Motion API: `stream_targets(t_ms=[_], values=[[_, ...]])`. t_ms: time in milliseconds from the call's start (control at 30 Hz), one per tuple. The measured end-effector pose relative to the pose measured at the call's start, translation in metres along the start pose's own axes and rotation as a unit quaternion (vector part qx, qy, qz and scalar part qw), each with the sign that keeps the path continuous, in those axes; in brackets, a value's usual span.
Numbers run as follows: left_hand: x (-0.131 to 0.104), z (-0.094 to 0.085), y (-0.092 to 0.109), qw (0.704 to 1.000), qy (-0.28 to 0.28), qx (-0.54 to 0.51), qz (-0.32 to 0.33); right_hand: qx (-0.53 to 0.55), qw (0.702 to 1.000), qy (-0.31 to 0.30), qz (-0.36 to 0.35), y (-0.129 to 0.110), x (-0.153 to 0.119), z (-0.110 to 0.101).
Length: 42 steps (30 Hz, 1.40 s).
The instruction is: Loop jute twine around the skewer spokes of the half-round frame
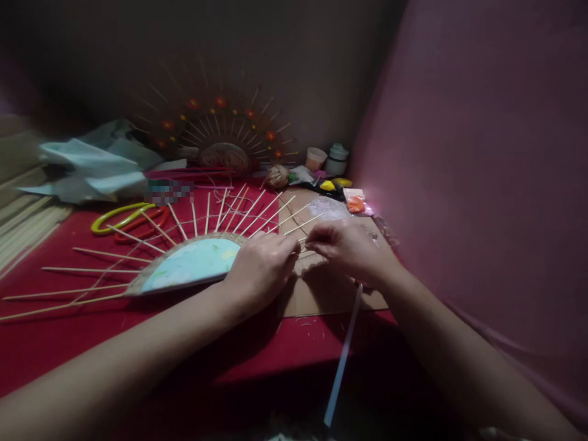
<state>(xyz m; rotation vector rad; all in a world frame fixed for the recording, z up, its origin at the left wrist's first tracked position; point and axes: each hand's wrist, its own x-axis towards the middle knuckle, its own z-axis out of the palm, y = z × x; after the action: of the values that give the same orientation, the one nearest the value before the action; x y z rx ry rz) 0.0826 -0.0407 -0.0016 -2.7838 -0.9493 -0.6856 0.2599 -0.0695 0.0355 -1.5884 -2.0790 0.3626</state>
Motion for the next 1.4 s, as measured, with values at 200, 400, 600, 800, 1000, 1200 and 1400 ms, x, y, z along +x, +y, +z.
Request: stream_targets(t_ms=[200,400,600,800,1000,1200,1400], values=[[0.0,0.001,-0.001,0.998,0.051,0.001,0.023,-0.032,0.999,-0.027,-0.011,0.011,0.001,-0.02],[-0.001,0.005,-0.003,0.996,0.082,-0.003,0.04,-0.202,0.977,-0.055,-0.04,0.009,-0.006,-0.029],[0.0,0.004,-0.003,0.996,0.073,-0.012,0.041,-0.195,0.978,-0.066,-0.03,0.009,-0.012,-0.032],[0.002,0.003,-0.004,0.995,0.085,-0.003,0.049,-0.1,0.993,-0.063,-0.03,0.017,-0.017,-0.033],[0.003,0.003,-0.004,0.995,0.082,0.012,0.049,-0.06,0.997,0.031,-0.029,0.034,-0.021,-0.022],[0.004,0.006,-0.006,0.996,0.077,0.024,0.038,-0.167,0.976,0.137,-0.023,0.036,-0.023,0.003],[0.005,0.01,-0.009,0.998,0.049,0.02,0.017,-0.266,0.948,0.169,-0.042,0.017,-0.027,0.009]])
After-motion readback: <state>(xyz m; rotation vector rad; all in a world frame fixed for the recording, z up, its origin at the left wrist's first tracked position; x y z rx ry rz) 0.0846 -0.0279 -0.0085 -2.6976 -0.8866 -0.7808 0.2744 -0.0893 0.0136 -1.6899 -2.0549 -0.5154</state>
